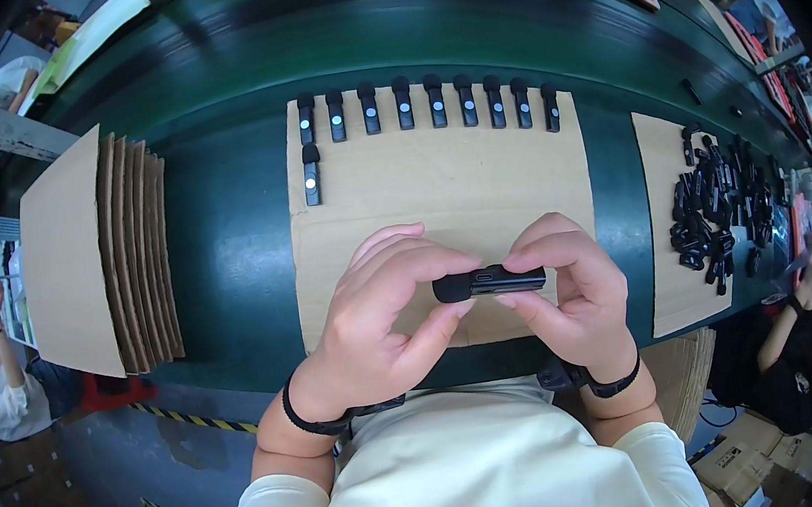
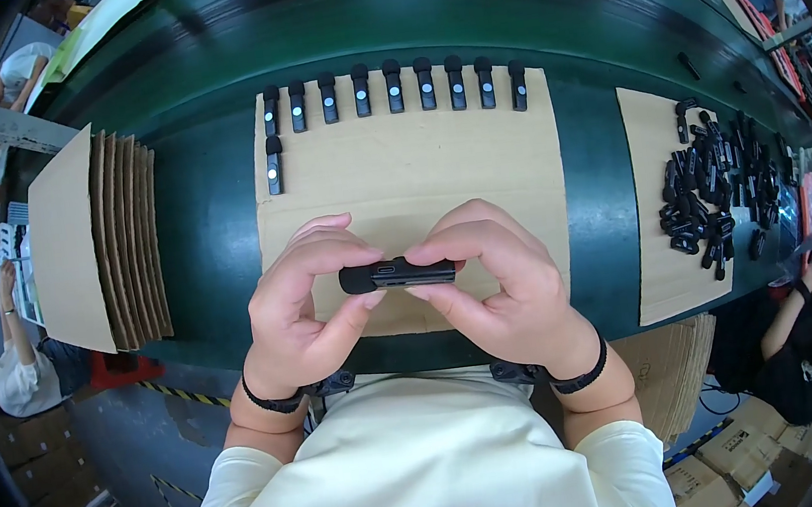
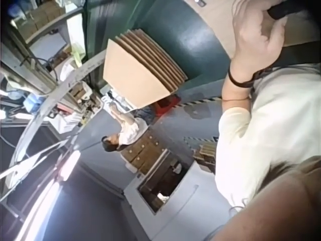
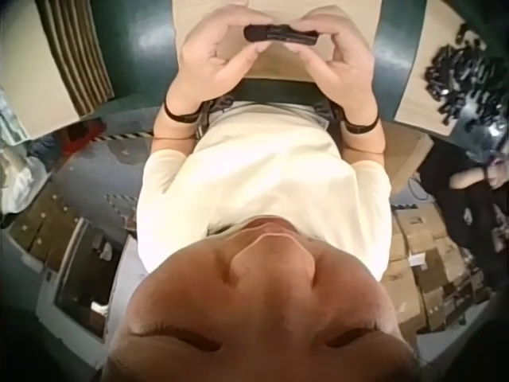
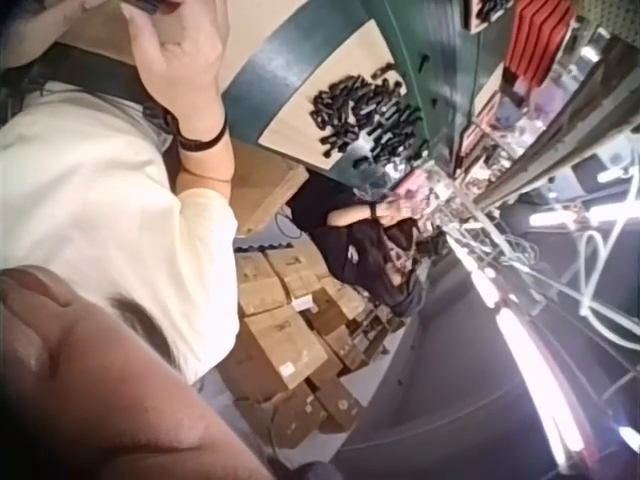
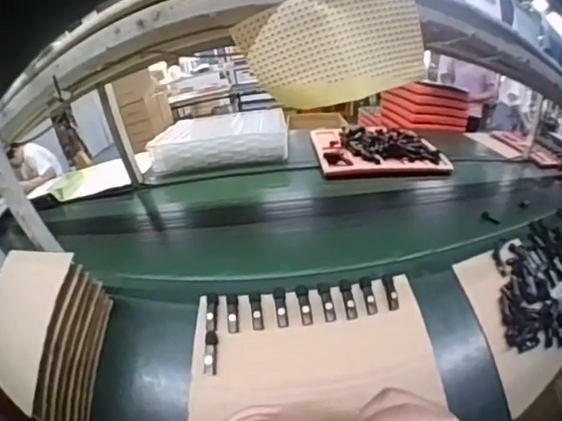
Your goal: The person picks up microphones one at a time from a cardboard sheet, turns them over to press buttons, and arranges them in rows before replacing the sheet with a new one from a stack.
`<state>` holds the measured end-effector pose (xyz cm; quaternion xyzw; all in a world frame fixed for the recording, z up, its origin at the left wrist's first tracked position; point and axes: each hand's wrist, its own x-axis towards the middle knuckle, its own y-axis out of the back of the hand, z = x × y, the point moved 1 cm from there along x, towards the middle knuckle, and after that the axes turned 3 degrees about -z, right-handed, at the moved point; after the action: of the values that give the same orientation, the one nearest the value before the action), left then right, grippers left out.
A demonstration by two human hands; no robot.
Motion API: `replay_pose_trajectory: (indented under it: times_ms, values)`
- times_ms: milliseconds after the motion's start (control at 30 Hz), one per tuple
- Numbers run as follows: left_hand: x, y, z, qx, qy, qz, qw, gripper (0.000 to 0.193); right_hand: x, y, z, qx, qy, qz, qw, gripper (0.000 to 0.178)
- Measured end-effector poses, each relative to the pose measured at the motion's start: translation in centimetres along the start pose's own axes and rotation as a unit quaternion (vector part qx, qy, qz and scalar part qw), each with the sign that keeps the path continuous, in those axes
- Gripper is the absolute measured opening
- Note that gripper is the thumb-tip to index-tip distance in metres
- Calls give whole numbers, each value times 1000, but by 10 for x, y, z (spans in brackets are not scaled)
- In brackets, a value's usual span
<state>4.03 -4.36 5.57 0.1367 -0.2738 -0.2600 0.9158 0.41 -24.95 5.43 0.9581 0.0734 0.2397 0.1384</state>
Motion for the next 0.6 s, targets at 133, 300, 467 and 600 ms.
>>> replay_pose_trajectory:
  times_ms: [133, 300, 467, 600]
  values:
    - [0, 1, -1, -1, -5, 2, 1000, 28, 1, 0, -1, 0, 0, 0, 1000, 31]
    - [0, 4, -1, -24, 1, 22, 999, 26, 3, 3, -5, 12, 14, 21, 1000, 32]
    - [3, 7, 0, -34, 4, 17, 999, 26, 10, 18, -9, -32, 101, -9, 994, 35]
    - [5, 4, 7, -75, 30, 62, 995, 24, 24, 31, -31, -112, 162, -36, 980, 27]
